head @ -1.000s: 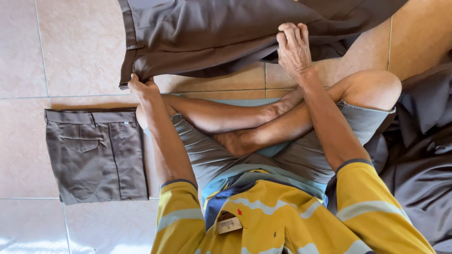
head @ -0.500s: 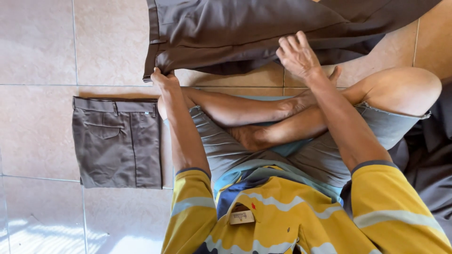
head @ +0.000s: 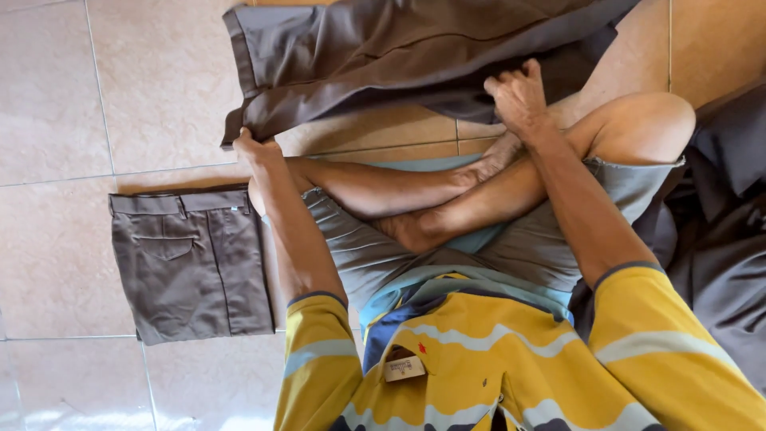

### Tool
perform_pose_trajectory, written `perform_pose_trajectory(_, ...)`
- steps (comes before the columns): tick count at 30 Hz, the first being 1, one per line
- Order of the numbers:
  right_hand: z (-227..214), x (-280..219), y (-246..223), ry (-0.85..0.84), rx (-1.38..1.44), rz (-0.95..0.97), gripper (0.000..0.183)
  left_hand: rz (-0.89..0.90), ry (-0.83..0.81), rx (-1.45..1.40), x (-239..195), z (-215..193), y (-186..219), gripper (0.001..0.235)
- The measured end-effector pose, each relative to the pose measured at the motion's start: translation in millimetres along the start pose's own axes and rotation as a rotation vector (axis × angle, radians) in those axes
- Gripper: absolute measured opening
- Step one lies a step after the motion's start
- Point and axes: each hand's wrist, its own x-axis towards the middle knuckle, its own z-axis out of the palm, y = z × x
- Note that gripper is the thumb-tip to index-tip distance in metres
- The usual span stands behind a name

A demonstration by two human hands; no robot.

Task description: The person sits on a tiled floor and folds several pairs of brown trousers by hand. They unfold each pair, align the legs, fold the garment in half, then fold it into a compact rectangle and place it on a growing stack to the left.

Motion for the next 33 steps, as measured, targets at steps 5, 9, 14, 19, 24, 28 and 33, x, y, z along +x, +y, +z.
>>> perform_pose_trajectory(5,24.1,-13.0,-0.2,-0.577,0.055,0.195,0.026,-0.218,-0.191,0.009,-5.5,-39.0,48.0,0.046)
perform_pose_trajectory(9,0.9,4.1,3.9,-0.355,0.349,0.384,0.02,-0.782,-0.121,-0.593,8.3,-27.9,28.9,0.047)
perform_pose_trajectory(14,-23.4,35.9,11.0,-0.761,0.439,0.74,0.072,-0.299,-0.212,0.081,19.2,-9.3,-19.6,0.06)
perform_pose_trajectory(19,3.9,16.5,13.6,-0.15,0.516,0.656,0.011,-0.066,0.075,0.04,-28.5,-56.9,33.4,0.042)
perform_pose_trajectory(24,-28.3,21.3,-5.2,-0.024,0.59,0.511,0.004,-0.505,-0.195,-0.048,-16.1,-101.5,106.3,0.064)
perform_pose_trajectory(28,-6.2,8.5,-28.9,-0.737,0.208,0.529,0.053,-0.9,-0.095,-0.541,-2.4,-84.3,83.5,0.056)
perform_pose_trajectory(33,-2.9,34.3,19.6,-0.25,-0.021,0.468,0.029,-0.227,0.016,-0.373,-9.1,-25.3,3.5,0.047)
